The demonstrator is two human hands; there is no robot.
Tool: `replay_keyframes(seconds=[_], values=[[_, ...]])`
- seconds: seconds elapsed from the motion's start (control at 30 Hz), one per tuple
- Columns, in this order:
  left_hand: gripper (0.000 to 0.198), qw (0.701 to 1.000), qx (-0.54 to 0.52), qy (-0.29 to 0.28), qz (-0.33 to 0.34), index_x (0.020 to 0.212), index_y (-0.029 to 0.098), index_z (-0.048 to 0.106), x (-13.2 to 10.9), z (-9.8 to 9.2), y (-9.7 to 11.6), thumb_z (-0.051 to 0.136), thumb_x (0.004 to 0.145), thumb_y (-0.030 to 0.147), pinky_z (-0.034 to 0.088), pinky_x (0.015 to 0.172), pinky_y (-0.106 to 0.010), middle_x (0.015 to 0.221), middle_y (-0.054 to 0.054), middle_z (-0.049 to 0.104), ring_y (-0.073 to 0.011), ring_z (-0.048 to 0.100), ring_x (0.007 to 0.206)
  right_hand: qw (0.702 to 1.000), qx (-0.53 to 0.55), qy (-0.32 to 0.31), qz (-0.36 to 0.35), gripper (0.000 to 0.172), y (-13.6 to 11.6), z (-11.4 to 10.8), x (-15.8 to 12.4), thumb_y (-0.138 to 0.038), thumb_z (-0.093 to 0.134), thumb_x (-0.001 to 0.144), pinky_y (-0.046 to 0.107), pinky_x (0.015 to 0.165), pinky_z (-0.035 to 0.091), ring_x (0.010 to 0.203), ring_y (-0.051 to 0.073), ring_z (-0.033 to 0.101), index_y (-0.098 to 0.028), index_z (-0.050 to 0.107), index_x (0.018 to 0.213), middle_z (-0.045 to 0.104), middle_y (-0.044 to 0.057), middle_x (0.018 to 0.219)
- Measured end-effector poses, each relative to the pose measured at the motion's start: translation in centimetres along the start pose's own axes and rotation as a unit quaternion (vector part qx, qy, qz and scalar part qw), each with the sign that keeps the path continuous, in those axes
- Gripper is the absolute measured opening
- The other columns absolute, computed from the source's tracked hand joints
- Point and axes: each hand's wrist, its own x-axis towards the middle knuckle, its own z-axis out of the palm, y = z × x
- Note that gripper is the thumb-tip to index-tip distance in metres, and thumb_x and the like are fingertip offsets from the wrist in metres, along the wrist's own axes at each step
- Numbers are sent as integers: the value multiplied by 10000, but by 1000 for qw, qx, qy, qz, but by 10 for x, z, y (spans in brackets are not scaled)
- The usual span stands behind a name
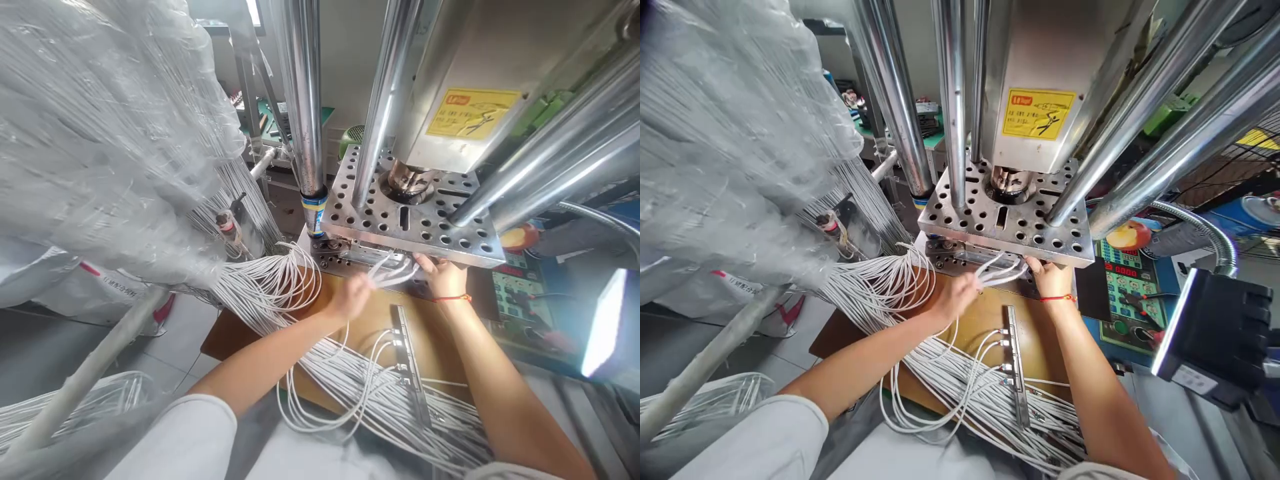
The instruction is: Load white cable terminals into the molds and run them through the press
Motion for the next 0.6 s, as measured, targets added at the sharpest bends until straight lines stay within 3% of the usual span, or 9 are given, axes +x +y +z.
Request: replay_keyframes(seconds=[0.1,0.23,0.3,0.33,0.4,0.5,0.53,0.6], values=[[371,996,-60,35,-56,677,147,469,-4,-4,0,277,829,425,235,410,-181,469,51,326,-53,271,381,998,-25,-8,55,545,-12,-3,-6,-579,438,710,336,698,395,774,243,562,-95,648,847,629,126,764],[281,992,1,-82,95,587,152,468,-40,10,9,441,775,360,307,526,-194,535,17,432,-64,371,502,992,-36,-25,121,587,-18,-6,-3,-609,390,710,300,571,366,613,213,541,-89,651,786,609,135,647],[225,985,-13,-116,125,608,155,485,-58,13,15,468,767,312,329,569,-195,595,4,480,-72,410,560,991,-36,-27,125,599,-16,-12,-7,-624,368,710,283,532,342,542,183,502,-92,643,707,581,118,571],[214,988,-55,-103,105,631,157,487,-63,10,16,451,778,308,331,555,-193,605,3,480,-70,410,553,991,-34,-33,126,600,-14,-16,-12,-634,361,707,275,516,330,516,167,479,-101,631,662,565,103,541],[191,980,-194,-18,33,668,162,459,-66,-4,14,417,799,295,296,470,-176,567,26,424,-50,357,474,989,-28,-59,130,594,-7,-26,-29,-652,355,696,258,496,313,487,139,436,-123,598,577,534,72,502],[178,890,-428,135,-88,652,169,380,-57,-36,0,360,820,223,175,380,-153,483,71,245,-28,210,368,983,-26,-103,150,579,8,-39,-65,-655,360,688,242,485,306,478,121,412,-140,573,532,505,36,479],[193,859,-473,158,-118,637,166,357,-53,-47,-4,327,826,191,158,374,-150,475,74,206,-26,191,356,981,-32,-110,159,570,13,-42,-77,-650,361,691,240,483,308,480,123,417,-144,579,546,506,30,484],[236,825,-514,168,-162,614,163,330,-44,-69,-7,259,840,166,158,369,-150,466,71,181,-27,199,347,977,-56,-123,168,555,23,-43,-95,-640,351,704,241,477,309,481,129,429,-155,581,562,506,24,489]])
